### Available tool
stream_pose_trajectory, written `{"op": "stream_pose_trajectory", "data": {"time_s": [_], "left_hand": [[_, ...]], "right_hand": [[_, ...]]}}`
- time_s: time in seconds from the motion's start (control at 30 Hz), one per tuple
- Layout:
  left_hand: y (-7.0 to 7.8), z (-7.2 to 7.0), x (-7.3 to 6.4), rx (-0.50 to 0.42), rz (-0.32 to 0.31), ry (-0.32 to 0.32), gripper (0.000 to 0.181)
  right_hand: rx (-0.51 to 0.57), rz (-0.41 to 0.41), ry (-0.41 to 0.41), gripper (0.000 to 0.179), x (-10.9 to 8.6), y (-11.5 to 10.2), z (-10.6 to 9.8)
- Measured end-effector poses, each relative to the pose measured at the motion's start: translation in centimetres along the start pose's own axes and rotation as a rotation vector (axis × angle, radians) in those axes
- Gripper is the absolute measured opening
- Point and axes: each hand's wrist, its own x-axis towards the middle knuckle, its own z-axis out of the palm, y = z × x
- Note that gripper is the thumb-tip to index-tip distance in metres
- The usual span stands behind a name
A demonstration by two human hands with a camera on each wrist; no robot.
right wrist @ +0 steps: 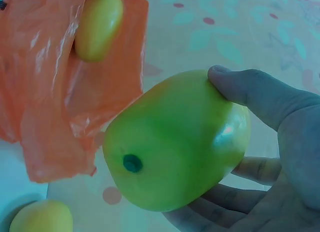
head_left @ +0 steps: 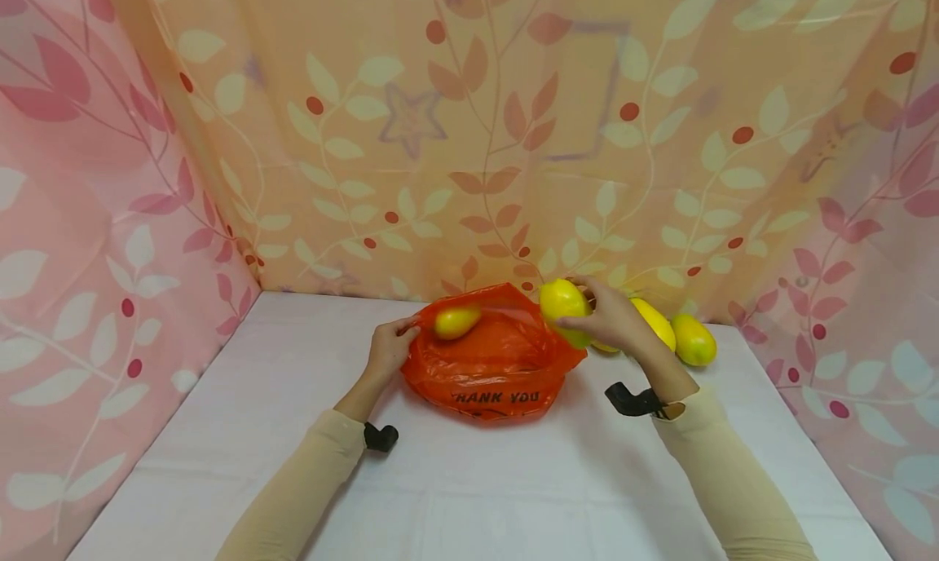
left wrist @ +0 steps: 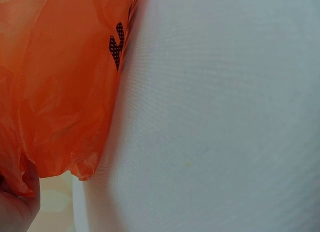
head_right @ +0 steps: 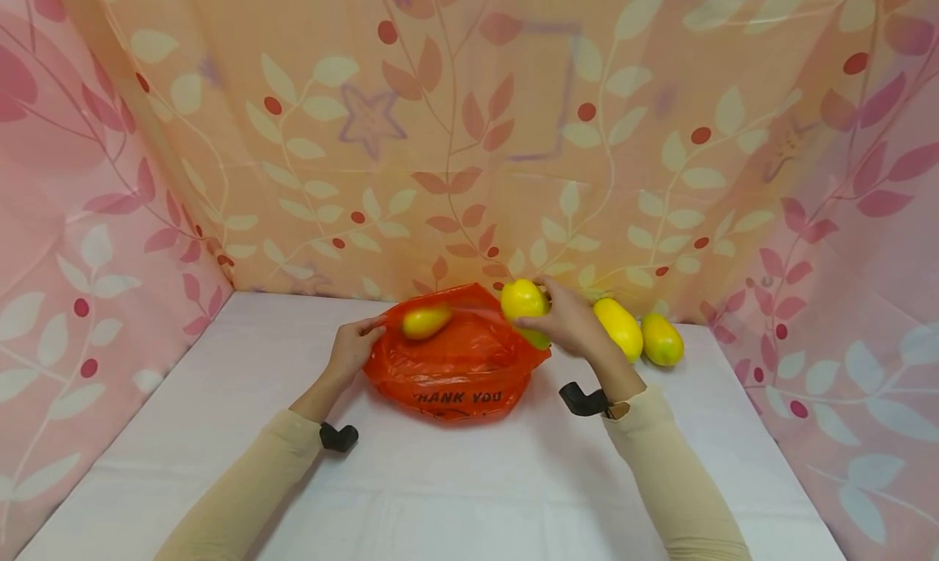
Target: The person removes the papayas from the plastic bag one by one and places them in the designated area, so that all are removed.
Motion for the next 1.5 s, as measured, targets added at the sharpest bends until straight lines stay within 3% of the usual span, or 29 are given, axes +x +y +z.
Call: {"op": "stream_pose_trajectory", "data": {"time_s": [0.13,0.47,0.67,1.5], "left_hand": [[0.0,-0.1,0.0,0.004,0.001,0.000,0.032],[-0.1,-0.1,0.1,-0.002,0.014,0.007,0.031],[-0.1,-0.2,0.2,-0.008,0.020,0.007,0.031],[-0.4,-0.3,0.1,0.004,0.013,0.007,0.033]], "right_hand": [[0.020,0.012,0.011,0.080,-0.6,0.9,-0.4],[-0.050,0.018,0.057,0.086,-2.0,3.3,-1.2],[-0.046,0.066,0.056,0.087,-2.5,5.1,-1.2],[-0.110,0.194,-0.001,0.089,-3.2,10.5,1.4]]}}
